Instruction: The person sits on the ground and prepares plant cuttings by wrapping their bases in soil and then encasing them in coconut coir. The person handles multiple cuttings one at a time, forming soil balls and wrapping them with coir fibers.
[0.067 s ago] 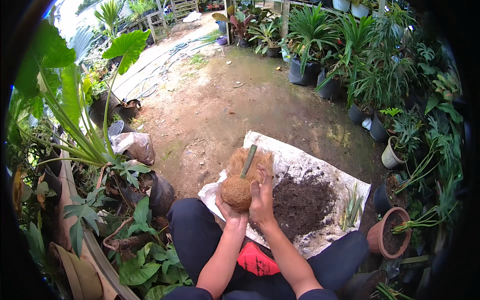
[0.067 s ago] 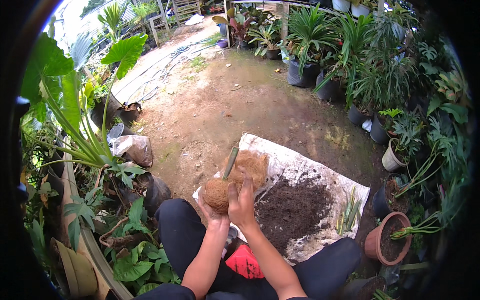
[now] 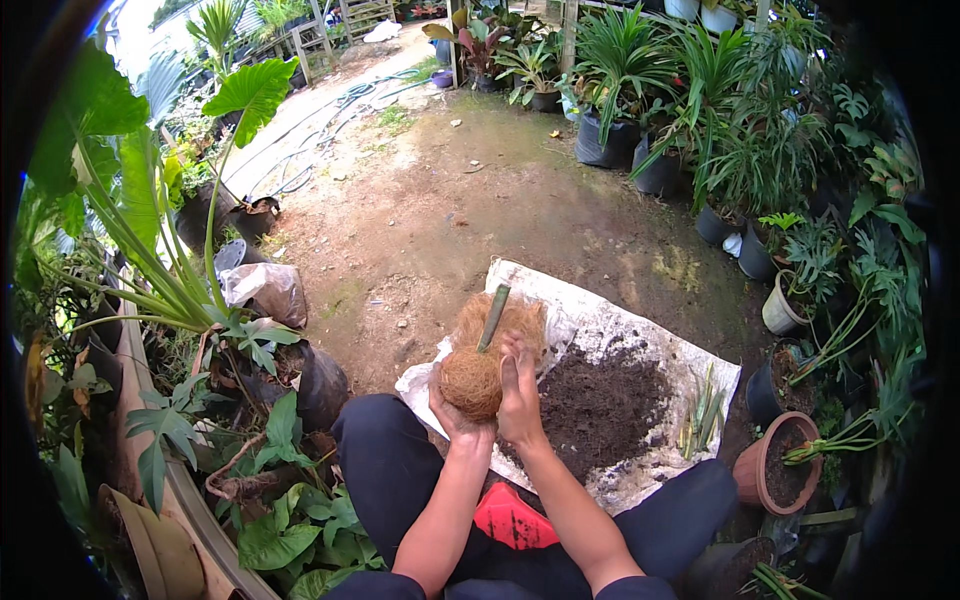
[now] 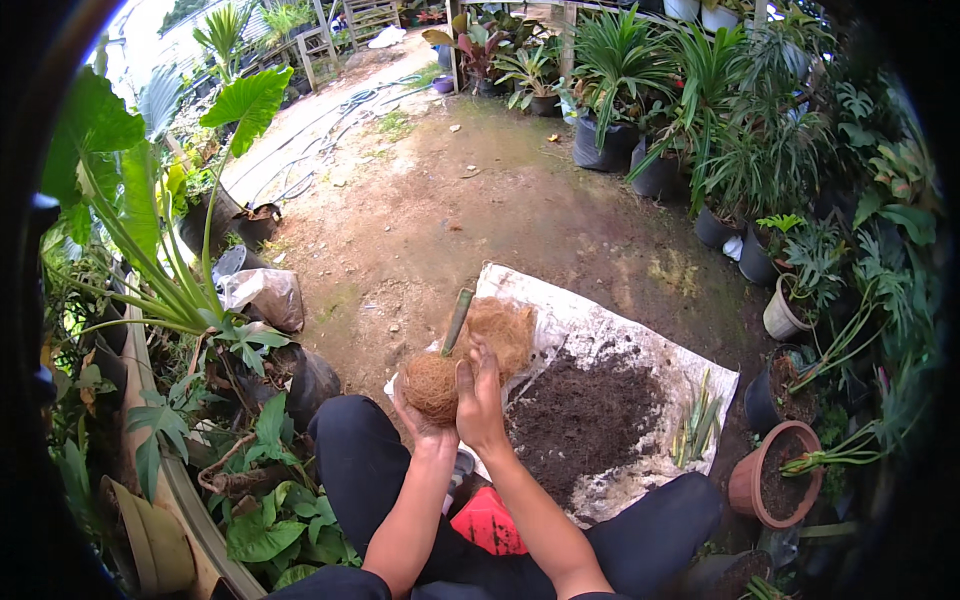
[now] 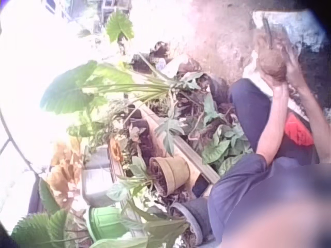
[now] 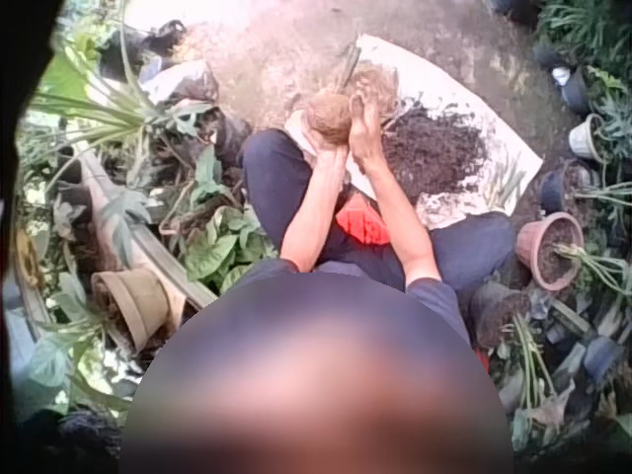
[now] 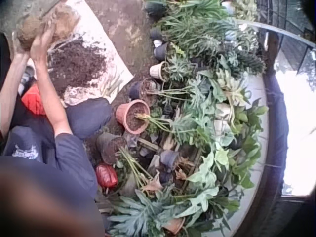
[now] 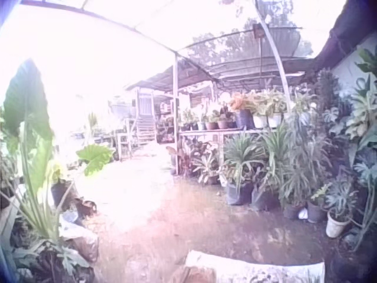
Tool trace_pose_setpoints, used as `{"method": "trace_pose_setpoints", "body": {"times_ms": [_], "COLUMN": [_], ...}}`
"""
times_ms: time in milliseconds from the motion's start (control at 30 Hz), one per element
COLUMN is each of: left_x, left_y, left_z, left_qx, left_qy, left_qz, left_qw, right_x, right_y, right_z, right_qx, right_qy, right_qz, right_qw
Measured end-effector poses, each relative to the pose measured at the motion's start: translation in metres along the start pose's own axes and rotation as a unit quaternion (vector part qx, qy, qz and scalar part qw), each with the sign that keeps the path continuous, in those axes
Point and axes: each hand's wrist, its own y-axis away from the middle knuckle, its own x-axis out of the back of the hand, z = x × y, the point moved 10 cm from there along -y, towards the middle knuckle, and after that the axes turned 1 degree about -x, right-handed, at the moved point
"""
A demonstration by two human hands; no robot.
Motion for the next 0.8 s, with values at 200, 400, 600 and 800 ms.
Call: {"method": "trace_pose_setpoints", "body": {"times_ms": [200, 400, 600, 800], "left_x": [-0.005, -0.029, -0.079, -0.096], "left_y": [0.007, 0.016, 0.055, 0.065], "left_z": [0.015, 0.001, 0.019, -0.027], "left_qx": [-0.158, -0.168, -0.377, -0.282], "left_qy": [-0.241, -0.182, -0.435, -0.529], "left_qz": [-0.054, -0.155, -0.171, -0.215], "left_qw": [0.956, 0.956, 0.8, 0.771], "right_x": [0.008, 0.035, 0.072, 0.092], "right_y": [0.011, 0.001, -0.007, 0.005], "right_z": [0.031, 0.029, 0.01, -0.014], "right_qx": [-0.082, -0.076, -0.015, 0.042], "right_qy": [-0.132, -0.218, -0.125, -0.004], "right_qz": [0.046, 0.093, 0.123, 0.107], "right_qw": [0.987, 0.968, 0.984, 0.993]}}
